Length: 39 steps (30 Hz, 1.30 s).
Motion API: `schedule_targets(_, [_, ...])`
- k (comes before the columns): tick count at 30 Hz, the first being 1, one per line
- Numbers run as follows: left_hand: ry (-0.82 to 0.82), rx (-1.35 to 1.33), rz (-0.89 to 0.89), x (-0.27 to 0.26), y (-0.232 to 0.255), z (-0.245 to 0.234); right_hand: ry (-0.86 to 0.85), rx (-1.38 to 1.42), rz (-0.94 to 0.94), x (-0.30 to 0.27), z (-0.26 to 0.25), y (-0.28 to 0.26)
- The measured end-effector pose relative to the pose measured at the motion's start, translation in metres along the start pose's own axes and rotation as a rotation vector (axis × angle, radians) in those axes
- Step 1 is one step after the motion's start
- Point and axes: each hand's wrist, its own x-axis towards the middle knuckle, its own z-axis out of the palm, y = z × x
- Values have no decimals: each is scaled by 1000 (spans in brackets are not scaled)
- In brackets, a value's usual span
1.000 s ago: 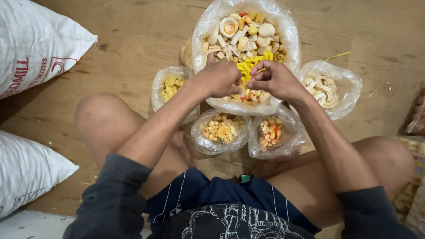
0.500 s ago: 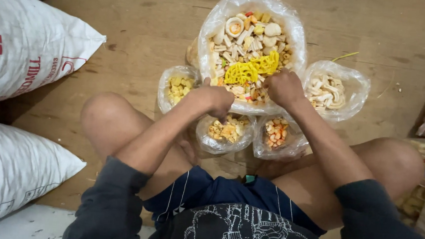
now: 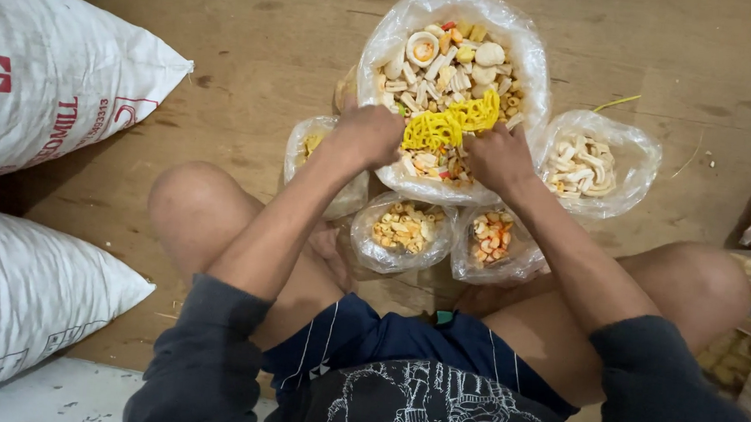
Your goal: The person sits on the floor and sorts a mixed assortment of snacks from a large plastic bag into several smaller bags. They use their hands to pick out specific snack types and place them into the appropriate smaller bags.
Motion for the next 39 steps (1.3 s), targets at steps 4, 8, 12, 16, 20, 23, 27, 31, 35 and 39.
schedule_targets(4, [137,14,4,6,9,-15,-34,175,51,1,-23,9])
schedule_targets(8, [144,134,58,18,30,5,-325,434,239,-6,-95,17])
schedule_targets(12, [73,224,106,27,43,21,-399,528,358,-25,-145,41])
schedule_targets(16, [46,295,102,30,48,20,-401,467,447,-48,-147,75])
schedule_targets(20, [18,350,119,43,45,28,-447,258,580,-59,-89,120])
schedule_targets(23, [-3,386,137,36,52,21,-451,236,607,-62,-77,120])
schedule_targets(27, [-1,367,192,61,46,43,-423,333,577,-59,-102,99])
schedule_targets(31, [55,412,251,83,28,66,-281,340,488,-55,-101,74])
schedule_targets(35, [39,351,279,87,17,63,-121,505,326,-51,-103,39])
schedule_targets(39, [37,144,332,61,32,16,-123,612,142,-48,-133,5])
